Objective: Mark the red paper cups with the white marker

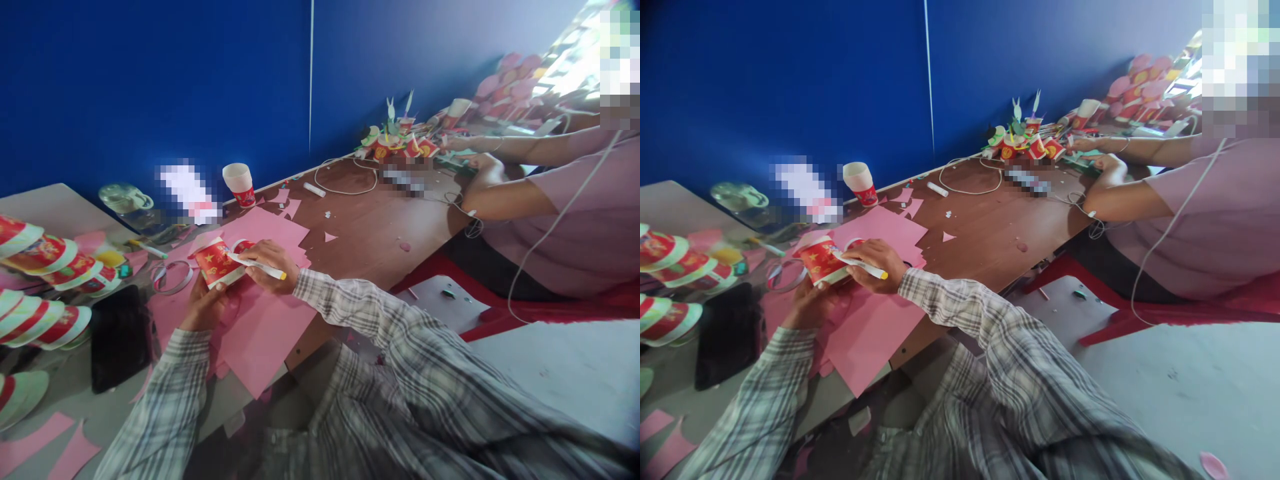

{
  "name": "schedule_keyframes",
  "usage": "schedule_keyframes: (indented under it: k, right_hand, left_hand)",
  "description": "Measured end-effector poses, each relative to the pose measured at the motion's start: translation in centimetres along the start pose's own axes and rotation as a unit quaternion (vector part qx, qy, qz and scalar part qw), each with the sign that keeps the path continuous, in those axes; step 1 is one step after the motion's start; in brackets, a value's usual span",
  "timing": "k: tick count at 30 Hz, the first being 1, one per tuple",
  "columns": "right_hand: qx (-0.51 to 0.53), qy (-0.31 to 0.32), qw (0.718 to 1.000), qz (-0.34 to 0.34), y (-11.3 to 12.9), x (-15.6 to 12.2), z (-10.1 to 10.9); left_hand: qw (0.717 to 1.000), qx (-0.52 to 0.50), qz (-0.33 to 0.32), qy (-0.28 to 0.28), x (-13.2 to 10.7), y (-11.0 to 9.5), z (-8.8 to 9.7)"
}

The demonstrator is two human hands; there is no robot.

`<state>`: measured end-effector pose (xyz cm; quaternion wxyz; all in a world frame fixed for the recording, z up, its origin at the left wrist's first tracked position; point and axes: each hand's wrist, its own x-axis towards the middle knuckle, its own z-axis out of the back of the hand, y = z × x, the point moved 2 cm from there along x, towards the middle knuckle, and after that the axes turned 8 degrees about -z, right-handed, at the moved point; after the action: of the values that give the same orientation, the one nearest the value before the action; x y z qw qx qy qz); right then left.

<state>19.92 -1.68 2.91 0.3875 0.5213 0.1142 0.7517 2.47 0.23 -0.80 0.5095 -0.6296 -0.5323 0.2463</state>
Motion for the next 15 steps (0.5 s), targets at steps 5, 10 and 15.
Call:
schedule_keyframes:
  k: [5, 10, 15]
  right_hand:
    - [0.015, 0.008, 1.000, 0.016, -0.06, -0.14, -0.17]
    - [0.023, 0.001, 0.999, 0.023, -0.05, -0.32, -0.17]
    - [0.029, 0.001, 0.999, 0.031, 0.22, -0.37, -0.10]
  left_hand:
    - [1.000, -0.012, 0.002, 0.009, 0.05, -0.02, 0.06]
    - [1.000, -0.008, 0.004, -0.010, 0.00, -0.33, -0.24]
    - [1.000, -0.018, -0.003, -0.017, -0.04, -0.51, -0.68]
